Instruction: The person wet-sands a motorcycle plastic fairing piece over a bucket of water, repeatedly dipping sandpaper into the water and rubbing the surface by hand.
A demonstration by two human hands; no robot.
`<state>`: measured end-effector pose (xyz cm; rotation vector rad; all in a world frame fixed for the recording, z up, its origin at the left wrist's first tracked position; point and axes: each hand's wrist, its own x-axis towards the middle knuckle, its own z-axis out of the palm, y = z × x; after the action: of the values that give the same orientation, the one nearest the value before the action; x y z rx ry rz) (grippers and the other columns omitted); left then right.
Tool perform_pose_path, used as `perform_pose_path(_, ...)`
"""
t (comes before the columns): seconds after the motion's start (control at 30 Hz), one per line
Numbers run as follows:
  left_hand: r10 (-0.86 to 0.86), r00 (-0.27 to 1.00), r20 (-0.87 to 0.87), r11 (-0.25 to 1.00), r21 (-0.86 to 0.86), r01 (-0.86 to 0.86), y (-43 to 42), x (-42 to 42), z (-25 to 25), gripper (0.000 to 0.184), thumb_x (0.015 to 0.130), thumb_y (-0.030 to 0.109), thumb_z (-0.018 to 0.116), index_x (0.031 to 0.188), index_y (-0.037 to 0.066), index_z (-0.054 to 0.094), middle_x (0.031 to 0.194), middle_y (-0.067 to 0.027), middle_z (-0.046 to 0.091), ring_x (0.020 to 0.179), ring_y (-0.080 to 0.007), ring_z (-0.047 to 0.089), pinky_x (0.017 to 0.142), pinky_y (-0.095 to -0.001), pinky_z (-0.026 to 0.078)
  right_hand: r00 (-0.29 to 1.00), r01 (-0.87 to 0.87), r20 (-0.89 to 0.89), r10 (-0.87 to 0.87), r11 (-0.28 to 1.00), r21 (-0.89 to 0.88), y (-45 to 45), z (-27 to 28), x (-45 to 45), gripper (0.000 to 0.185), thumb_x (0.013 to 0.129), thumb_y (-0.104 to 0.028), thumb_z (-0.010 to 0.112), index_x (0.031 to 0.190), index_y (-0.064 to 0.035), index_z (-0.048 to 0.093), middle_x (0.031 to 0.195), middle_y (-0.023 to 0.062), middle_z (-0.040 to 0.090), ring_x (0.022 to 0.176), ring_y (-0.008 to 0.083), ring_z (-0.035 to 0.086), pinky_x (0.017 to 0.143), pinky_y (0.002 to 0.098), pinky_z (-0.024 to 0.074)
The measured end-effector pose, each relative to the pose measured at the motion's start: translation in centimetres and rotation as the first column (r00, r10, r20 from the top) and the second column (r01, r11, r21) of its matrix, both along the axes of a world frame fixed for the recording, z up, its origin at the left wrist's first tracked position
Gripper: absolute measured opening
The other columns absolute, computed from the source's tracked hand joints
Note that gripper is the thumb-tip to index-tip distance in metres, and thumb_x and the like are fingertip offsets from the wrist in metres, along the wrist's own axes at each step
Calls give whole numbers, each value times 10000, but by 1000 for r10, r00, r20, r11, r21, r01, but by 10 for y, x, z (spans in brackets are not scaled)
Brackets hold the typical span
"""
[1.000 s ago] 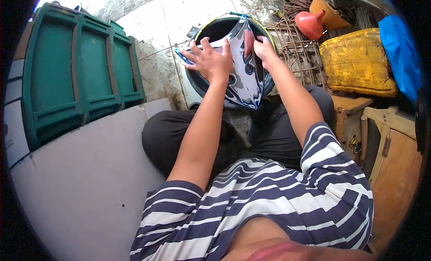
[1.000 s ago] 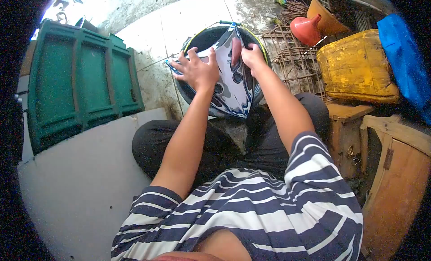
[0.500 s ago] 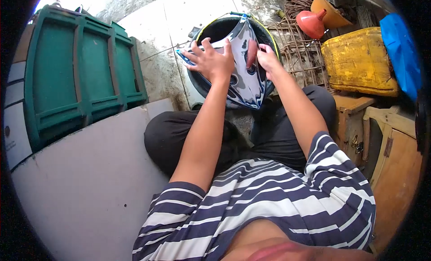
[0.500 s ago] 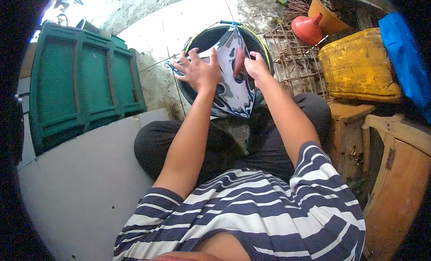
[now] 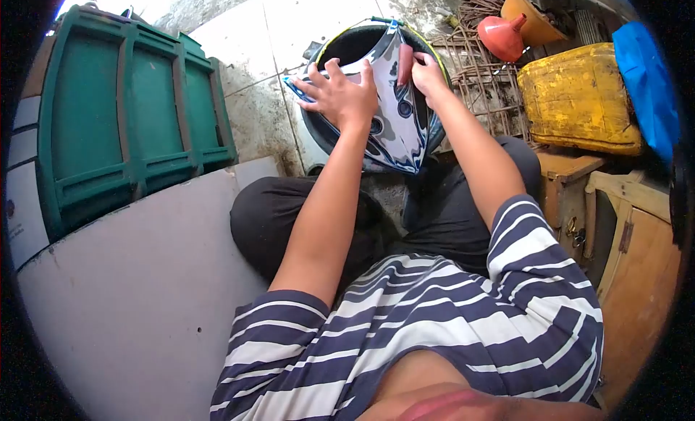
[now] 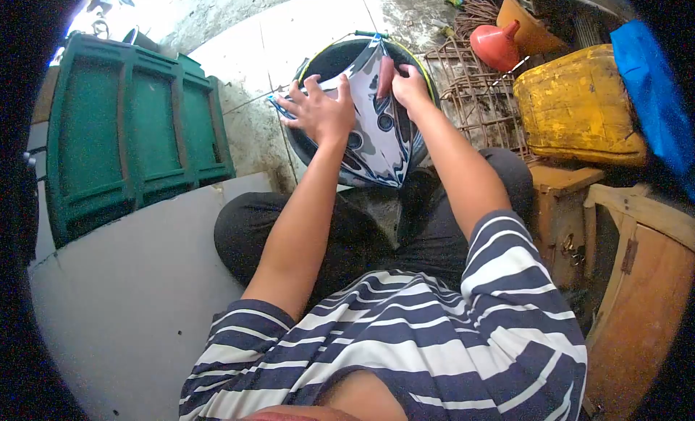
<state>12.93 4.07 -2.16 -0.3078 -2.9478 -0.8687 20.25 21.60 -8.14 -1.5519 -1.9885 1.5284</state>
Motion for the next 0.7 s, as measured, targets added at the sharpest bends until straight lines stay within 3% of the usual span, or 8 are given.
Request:
perform_pose_path(0.07, -9, 1000, 21, 1000, -1, 9, -2, 1, -1, 661, 926, 649, 632, 1348, 141, 638, 1548, -218, 405, 1542, -535, 178, 1186, -767, 164, 996, -42, -84, 33, 994, -103, -2, -9, 9, 370, 1094, -272, 550, 1378, -41, 606, 1262, 108, 714, 1122, 178, 660, 995, 342, 513)
perform_pose_path(0.17, -13, 1000, 19, 1000, -5, 13, 0, -2, -1, 682, 928, 661, 627, 1360, 134, 630, 1554, -226, 401, 1539, -547, 170, 1177, -779, 169, 999, -6, 49, 7, 999, -32, -35, 13, 25, 419, 1082, -273, 583, 1435, -47, 583, 1302, 105, 710, 1162, 167, 654, 1009, 334, 505)
perform_pose_path(0.2, -9, 1000, 18, 1000, -6, 9, 1, -2, -1, 684, 928, 662, 626, 1361, 133, 630, 1553, -227, 400, 1538, -549, 167, 1176, -781, 169, 999, -49, -7, 48, 998, -47, -17, -16, 26, 491, 1062, -299, 622, 1470, -33, 558, 1295, 132, 716, 1139, 172, 667, 988, 344, 517)
perform_pose_path(0.23, -6, 1000, 20, 1000, -10, 6, 0, -1, -1, 687, 928, 664, 625, 1362, 132, 629, 1552, -228, 400, 1538, -552, 165, 1175, -783, 168, 1000, -20, 9, 20, 1000, -21, -24, 22, 17, 506, 1054, -320, 640, 1465, -34, 566, 1247, 142, 730, 1082, 176, 684, 954, 340, 529)
perform_pose_path(0.3, -9, 999, 35, 1000, -9, 10, 1, 1, -2, 685, 927, 665, 627, 1361, 136, 630, 1562, -227, 398, 1545, -537, 163, 1181, -777, 157, 1000, -22, -10, 22, 999, 40, -4, 19, -6, 487, 1051, -317, 646, 1444, -35, 587, 1205, 132, 739, 1043, 175, 690, 935, 334, 533)
perform_pose_path(0.5, -6, 997, 78, 1000, 0, 6, 0, 0, 6, 662, 931, 654, 634, 1348, 139, 636, 1577, -211, 400, 1562, -522, 144, 1199, -759, 141, 1000, -16, 6, 16, 999, 36, -18, -32, 29, 401, 1111, -310, 568, 1424, -64, 615, 1234, 67, 733, 1089, 148, 670, 998, 320, 511)
perform_pose_path(0.63, -3, 999, 42, 1000, 0, 3, 0, 0, 3, 658, 924, 646, 648, 1338, 134, 637, 1579, -208, 397, 1565, -522, 140, 1198, -763, 143, 998, -19, -52, 20, 1000, 11, 6, -2, -8, 353, 1116, -301, 524, 1345, -64, 652, 1163, 71, 739, 1028, 166, 683, 925, 332, 544)
perform_pose_path(0.7, -13, 1000, 23, 1000, 17, 13, -2, 1, 0, 658, 921, 642, 650, 1345, 140, 630, 1570, -205, 394, 1563, -527, 140, 1197, -765, 144, 985, -24, -168, -21, 966, -259, 0, -2, 2, 339, 1121, -308, 522, 1321, -71, 659, 1157, 66, 743, 1017, 170, 692, 925, 321, 548)
